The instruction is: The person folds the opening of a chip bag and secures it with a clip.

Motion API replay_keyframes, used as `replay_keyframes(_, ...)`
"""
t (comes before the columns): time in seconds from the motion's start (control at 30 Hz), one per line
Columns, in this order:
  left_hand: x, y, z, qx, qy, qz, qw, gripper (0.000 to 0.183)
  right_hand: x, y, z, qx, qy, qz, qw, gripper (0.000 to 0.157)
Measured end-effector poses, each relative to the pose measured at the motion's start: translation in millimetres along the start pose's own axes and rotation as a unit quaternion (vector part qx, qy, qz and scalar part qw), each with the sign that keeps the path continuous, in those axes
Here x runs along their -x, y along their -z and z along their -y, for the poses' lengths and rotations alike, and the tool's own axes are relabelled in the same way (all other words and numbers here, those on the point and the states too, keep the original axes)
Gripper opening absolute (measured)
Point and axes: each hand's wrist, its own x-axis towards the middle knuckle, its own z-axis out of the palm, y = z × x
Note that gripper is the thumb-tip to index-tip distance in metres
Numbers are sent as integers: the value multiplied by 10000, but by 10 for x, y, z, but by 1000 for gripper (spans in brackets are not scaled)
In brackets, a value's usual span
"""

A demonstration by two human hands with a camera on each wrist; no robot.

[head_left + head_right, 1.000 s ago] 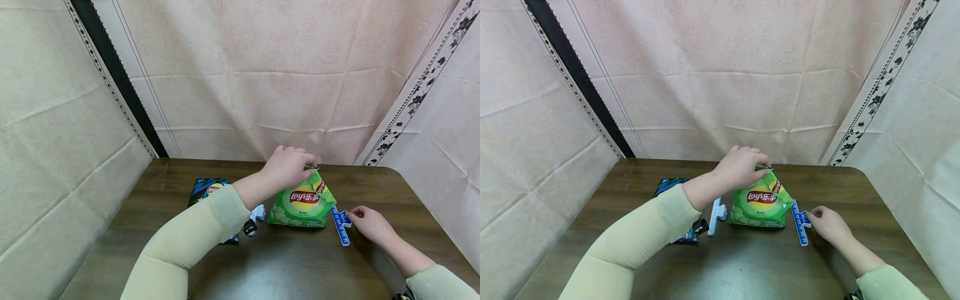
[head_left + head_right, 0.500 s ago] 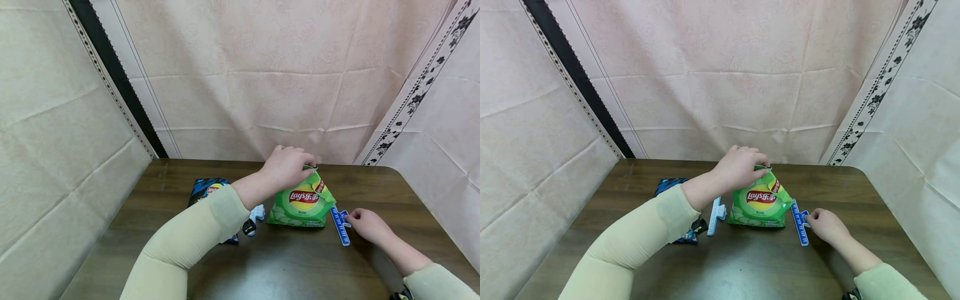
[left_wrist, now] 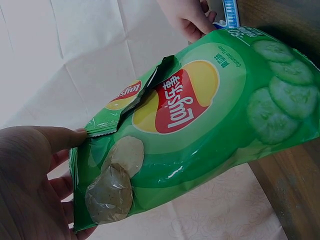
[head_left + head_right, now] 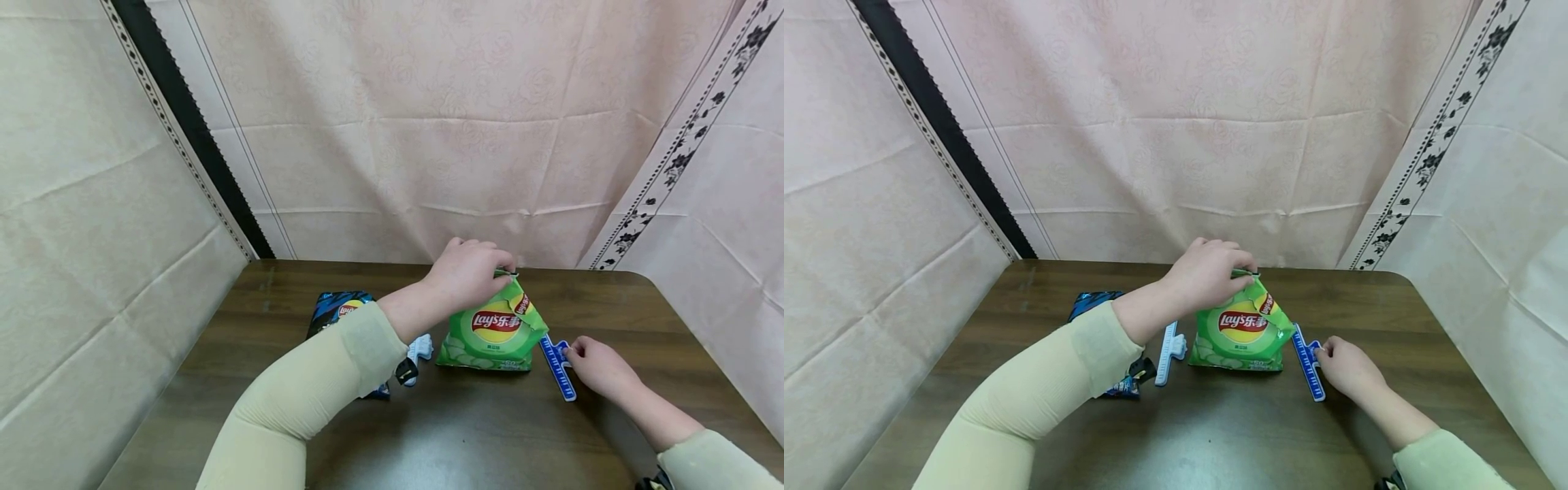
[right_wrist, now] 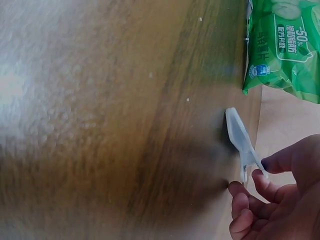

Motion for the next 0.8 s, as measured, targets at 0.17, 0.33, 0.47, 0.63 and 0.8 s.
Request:
replay_keyframes(0.17,1,1,2,39,10,-2,10000,24,-3,0,11,28,-22,-48,10000,28)
replay_keyframes(0.33,-2,1,4,30,-3,1,10000,25,-37,25,-3,-258,-58,0,9997,35)
replay_keyframes(0.47,-4,2,9,-1,-18,-30,10000,24,-51,47,-5,-465,-26,134,9988,46)
replay_keyframes(0.63,1,2,15,0,-34,-54,10000,24,-57,59,8,-674,-147,446,9966,50)
replay_keyframes(0.8,4,-5,18,-8,-17,-66,10000,24,-45,72,41,-1145,-361,675,9905,49)
